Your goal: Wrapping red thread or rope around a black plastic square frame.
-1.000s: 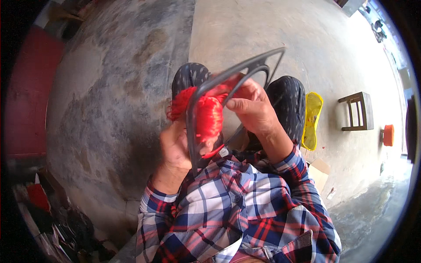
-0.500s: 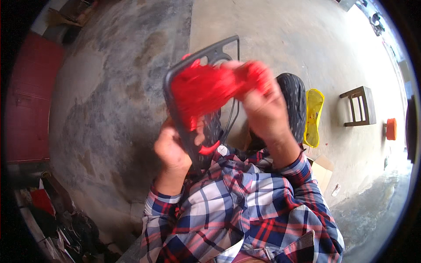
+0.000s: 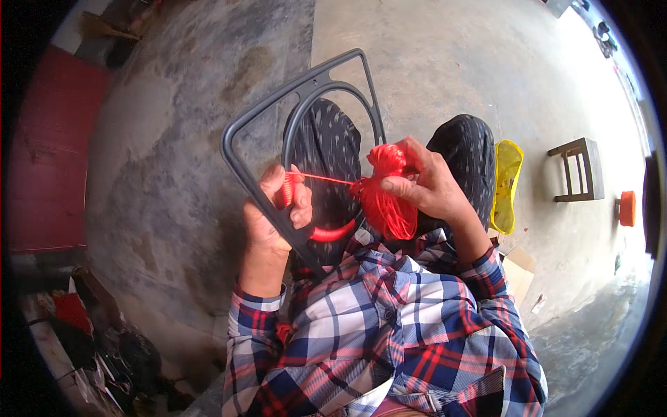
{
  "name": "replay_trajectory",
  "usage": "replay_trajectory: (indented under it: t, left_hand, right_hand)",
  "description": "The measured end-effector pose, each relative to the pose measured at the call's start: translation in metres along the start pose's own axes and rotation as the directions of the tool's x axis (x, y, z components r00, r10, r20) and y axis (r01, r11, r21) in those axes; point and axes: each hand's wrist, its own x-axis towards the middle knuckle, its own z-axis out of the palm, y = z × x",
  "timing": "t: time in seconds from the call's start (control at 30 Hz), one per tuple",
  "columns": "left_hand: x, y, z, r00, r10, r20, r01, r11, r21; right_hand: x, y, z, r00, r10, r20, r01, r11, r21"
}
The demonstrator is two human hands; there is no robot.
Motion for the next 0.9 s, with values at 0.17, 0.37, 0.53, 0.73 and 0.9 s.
replay_trajectory:
  t: [0.17,0.37,0.53,0.73,0.9]
  left_hand:
    - [-0.007,0.000,0.006,0.993,-0.114,-0.007,0.114,0.993,0.032]
    - [-0.014,-0.015,0.043,0.990,0.138,-0.016,-0.124,0.934,0.335]
    - [-0.019,-0.027,0.042,0.972,0.236,0.022,-0.232,0.927,0.294]
    - [-0.015,-0.019,0.054,0.985,-0.168,0.047,0.172,0.981,-0.086]
    - [-0.013,-0.025,0.038,0.998,-0.070,-0.009,0.070,0.998,-0.011]
  right_hand:
    - [0.020,0.005,0.005,0.995,-0.066,-0.073,0.031,0.914,-0.404]
    - [0.056,-0.003,0.034,0.987,-0.147,-0.066,0.109,0.912,-0.396]
    - [0.072,-0.004,0.047,0.998,-0.057,0.017,0.043,0.897,0.440]
    - [0.052,-0.023,0.035,0.968,-0.111,0.224,-0.121,0.577,0.808]
    - [0.039,-0.028,0.027,0.979,-0.064,0.194,-0.152,0.407,0.901]
